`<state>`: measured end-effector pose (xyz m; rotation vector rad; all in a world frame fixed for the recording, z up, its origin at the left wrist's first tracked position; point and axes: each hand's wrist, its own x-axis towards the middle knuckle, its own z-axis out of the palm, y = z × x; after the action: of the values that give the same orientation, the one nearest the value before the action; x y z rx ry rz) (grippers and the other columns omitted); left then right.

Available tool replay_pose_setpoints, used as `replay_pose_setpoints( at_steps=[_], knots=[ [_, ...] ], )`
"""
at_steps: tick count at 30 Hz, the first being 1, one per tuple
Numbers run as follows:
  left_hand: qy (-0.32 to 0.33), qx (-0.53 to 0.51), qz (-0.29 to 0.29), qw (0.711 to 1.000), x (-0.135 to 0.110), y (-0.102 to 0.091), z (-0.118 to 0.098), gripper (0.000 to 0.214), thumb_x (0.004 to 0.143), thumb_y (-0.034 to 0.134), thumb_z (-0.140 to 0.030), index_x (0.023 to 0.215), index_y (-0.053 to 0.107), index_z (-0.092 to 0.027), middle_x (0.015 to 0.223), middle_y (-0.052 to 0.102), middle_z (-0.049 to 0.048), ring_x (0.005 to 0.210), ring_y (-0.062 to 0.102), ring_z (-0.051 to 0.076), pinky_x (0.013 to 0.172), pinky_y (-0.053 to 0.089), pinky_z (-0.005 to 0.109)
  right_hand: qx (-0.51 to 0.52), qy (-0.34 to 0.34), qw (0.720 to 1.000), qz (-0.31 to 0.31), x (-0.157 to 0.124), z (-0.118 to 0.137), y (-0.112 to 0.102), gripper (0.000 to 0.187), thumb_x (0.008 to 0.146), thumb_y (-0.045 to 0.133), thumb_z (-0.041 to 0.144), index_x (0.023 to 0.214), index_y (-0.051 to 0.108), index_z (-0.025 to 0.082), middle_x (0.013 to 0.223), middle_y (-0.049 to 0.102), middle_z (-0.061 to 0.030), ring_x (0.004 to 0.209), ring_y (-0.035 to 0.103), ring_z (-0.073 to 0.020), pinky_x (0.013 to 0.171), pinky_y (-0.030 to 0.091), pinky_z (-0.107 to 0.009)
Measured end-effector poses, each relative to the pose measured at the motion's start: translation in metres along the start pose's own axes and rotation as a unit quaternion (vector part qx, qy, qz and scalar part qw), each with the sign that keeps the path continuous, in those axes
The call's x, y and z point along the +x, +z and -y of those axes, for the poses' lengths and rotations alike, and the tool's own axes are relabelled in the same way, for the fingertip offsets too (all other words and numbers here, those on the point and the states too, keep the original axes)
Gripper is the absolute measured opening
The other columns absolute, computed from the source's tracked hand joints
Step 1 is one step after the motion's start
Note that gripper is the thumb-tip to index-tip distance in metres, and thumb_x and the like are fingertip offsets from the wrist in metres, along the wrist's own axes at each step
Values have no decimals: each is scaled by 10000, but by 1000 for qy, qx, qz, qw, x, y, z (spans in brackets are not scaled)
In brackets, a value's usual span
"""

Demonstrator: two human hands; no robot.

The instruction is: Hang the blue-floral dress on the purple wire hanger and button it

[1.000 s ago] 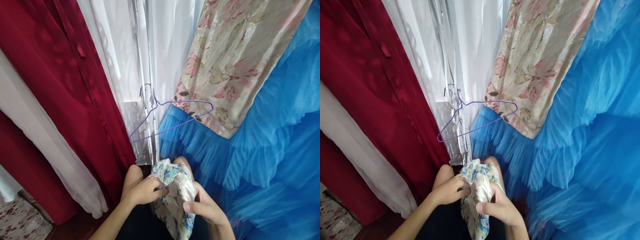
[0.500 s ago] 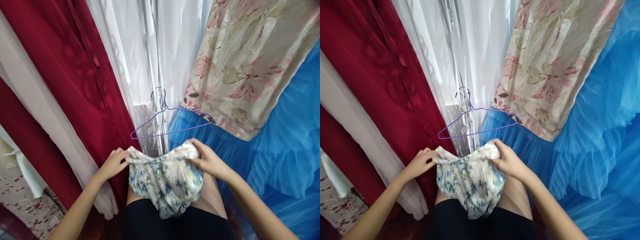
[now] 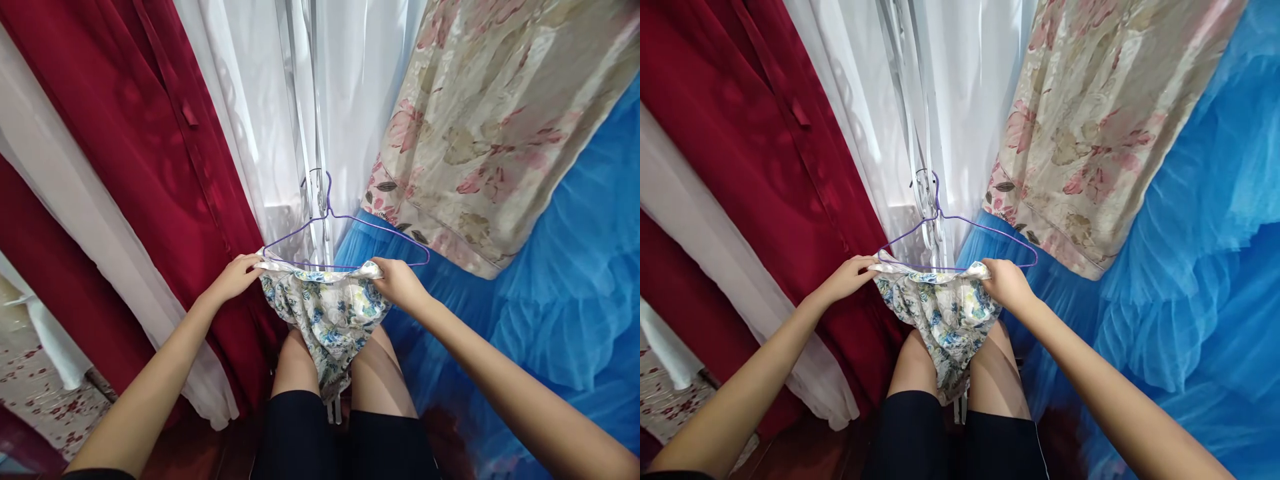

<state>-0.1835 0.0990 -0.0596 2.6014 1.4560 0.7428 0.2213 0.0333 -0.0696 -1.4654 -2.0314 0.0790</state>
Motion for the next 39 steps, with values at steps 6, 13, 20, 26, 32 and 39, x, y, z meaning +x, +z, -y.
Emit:
replay_pose_setpoints(
  at_steps=[6, 13, 20, 26, 32, 39],
  knots=[
    [46, 41, -9, 998, -20, -25, -8, 312, 944, 527, -392, 1071, 762, -231, 1197, 737, 61, 1088, 618, 279, 993, 442, 380, -51, 10, 997, 61, 4, 19, -15, 152, 865, 599, 219, 751, 696, 190, 785, 765, -109, 775, 718, -252, 578, 335, -272],
    [84, 162, -81, 980, -54, -75, -13, 254, 884, 594, -338, 1031, 750, -203, 1135, 741, 80, 1095, 624, 283, 968, 484, 403, -112, 7, 988, 102, 9, 45, -17, 281, 870, 626, 424, 715, 676, 195, 809, 762, -134, 793, 724, -294, 532, 265, -299],
    [71, 78, -178, 978, -36, -75, -34, 242, 946, 544, -353, 1073, 670, -190, 1247, 678, 92, 1212, 572, 278, 1070, 435, 412, -70, -85, 986, 121, 10, 43, -11, 223, 849, 616, 332, 668, 612, 201, 720, 736, -79, 712, 697, -227, 547, 270, -292],
    [44, -68, -197, 977, 4, -32, -72, 265, 943, 507, -261, 1175, 617, -196, 1210, 686, 63, 1103, 646, 234, 985, 479, 344, -115, -123, 982, 81, -8, 29, -6, 97, 803, 558, 175, 775, 648, 194, 771, 754, -62, 748, 706, -227, 595, 282, -293],
    [53, -55, -239, 968, 12, -13, -89, 320, 913, 466, -167, 1166, 656, -213, 1159, 690, 49, 1094, 650, 231, 971, 475, 340, -93, -115, 988, 41, -11, 23, 1, 173, 779, 548, 147, 861, 689, 205, 864, 784, -45, 805, 725, -230, 596, 308, -284],
    [47, -16, -217, 975, 22, -13, -102, 245, 1016, 465, -353, 1058, 669, -222, 1030, 709, 43, 968, 662, 227, 903, 474, 326, -3, -123, 992, -43, -20, 13, 6, 402, 780, 534, 135, 1141, 702, 193, 910, 777, -56, 767, 718, -221, 633, 421, -276]
  ],
)
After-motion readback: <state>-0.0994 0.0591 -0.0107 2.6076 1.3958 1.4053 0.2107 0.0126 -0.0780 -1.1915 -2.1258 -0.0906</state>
